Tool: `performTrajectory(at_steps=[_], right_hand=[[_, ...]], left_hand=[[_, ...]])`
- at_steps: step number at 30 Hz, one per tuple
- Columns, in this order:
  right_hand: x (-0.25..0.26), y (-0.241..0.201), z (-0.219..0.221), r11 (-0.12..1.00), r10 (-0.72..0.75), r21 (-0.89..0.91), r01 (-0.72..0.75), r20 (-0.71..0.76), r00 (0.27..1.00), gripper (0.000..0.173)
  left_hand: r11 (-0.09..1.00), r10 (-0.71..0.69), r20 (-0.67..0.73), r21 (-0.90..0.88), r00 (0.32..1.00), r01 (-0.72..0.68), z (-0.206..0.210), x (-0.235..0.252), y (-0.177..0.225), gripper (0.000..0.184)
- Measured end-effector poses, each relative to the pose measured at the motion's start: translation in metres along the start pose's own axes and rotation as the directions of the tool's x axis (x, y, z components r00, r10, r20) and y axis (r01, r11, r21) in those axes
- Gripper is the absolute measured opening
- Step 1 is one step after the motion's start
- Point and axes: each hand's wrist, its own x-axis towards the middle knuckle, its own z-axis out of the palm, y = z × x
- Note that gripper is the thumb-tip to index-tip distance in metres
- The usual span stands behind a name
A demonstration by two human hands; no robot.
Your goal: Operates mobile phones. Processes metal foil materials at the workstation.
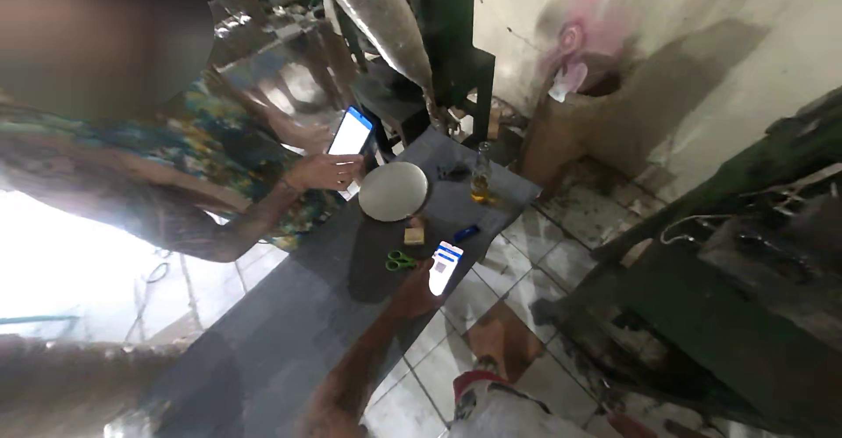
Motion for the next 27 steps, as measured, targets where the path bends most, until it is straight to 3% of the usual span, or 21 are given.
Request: performTrajectory(at_steps=[3,5,7,9,11,13,14,16,18,19,20,22,24,25,26,27], right_hand=[[-0.005,-0.036,0.013,0.973,-0.067,0.218,0.076,-0.049,0.997,0.057],[-0.016,-0.073,0.02,0.881,-0.123,0.444,0.163,-0.116,0.986,0.055],[-0.035,-0.111,0.021,0.725,-0.282,0.619,0.303,-0.136,0.95,0.053],[-0.069,-0.144,0.014,0.562,-0.415,0.73,0.388,-0.157,0.896,0.067],[-0.11,-0.15,-0.005,0.384,-0.491,0.79,0.478,-0.264,0.83,0.081],[-0.151,-0.132,-0.024,0.191,-0.511,0.804,0.563,-0.408,0.757,0.072],[-0.17,-0.116,-0.031,0.126,-0.495,0.785,0.607,-0.48,0.724,0.064],[-0.205,-0.081,-0.041,0.058,-0.395,0.734,0.677,-0.606,0.691,0.056],[-0.242,-0.054,-0.046,0.056,-0.154,0.702,0.71,-0.696,0.701,0.055],[-0.26,-0.043,-0.049,0.047,-0.016,0.681,0.73,-0.731,0.683,0.052],[-0.271,-0.028,-0.052,0.031,0.081,0.622,0.782,-0.782,0.618,0.05],[-0.285,0.027,-0.063,-0.029,0.096,0.44,0.898,-0.893,0.44,0.06],[-0.315,0.101,-0.094,-0.063,0.0,0.388,0.919,-0.921,0.389,0.073],[-0.338,0.136,-0.114,-0.01,0.008,0.384,0.923,-0.923,0.384,0.072],[-0.364,0.17,-0.135,0.106,0.058,0.392,0.914,-0.92,0.388,0.07],[-0.388,0.205,-0.155,0.267,0.149,0.421,0.867,-0.907,0.395,0.069]], left_hand=[[0.966,0.019,-0.131,-0.255,0.991,-0.052,0.016,-0.025,0.032,0.108],[0.929,0.045,-0.159,-0.355,0.986,-0.1,0.033,-0.043,0.078,0.11],[0.898,0.078,-0.128,-0.422,0.989,-0.126,0.054,-0.061,0.133,0.118],[0.864,0.199,-0.083,-0.455,0.976,-0.215,0.079,-0.077,0.188,0.124],[0.819,0.352,-0.029,-0.474,0.935,-0.323,0.109,-0.092,0.239,0.128],[0.758,0.502,0.045,-0.503,0.864,-0.415,0.135,-0.107,0.283,0.125],[0.712,0.586,0.08,-0.526,0.807,-0.465,0.147,-0.115,0.3,0.123],[0.573,0.781,0.115,-0.523,0.614,-0.631,0.173,-0.13,0.328,0.12],[0.449,0.891,0.186,-0.5,0.415,-0.741,0.197,-0.151,0.357,0.108],[0.389,0.921,0.218,-0.501,0.322,-0.773,0.21,-0.163,0.37,0.1],[0.325,0.943,0.248,-0.529,0.224,-0.784,0.223,-0.174,0.381,0.096],[0.16,0.967,0.253,-0.633,-0.008,-0.757,0.248,-0.19,0.401,0.092],[0.016,0.943,0.255,-0.681,-0.216,-0.732,0.274,-0.202,0.415,0.077],[0.013,0.91,0.308,-0.693,-0.279,-0.721,0.286,-0.204,0.417,0.068],[0.067,0.863,0.407,-0.681,-0.301,-0.729,0.297,-0.204,0.417,0.064],[0.169,0.786,0.552,-0.626,-0.28,-0.761,0.31,-0.204,0.418,0.062]])
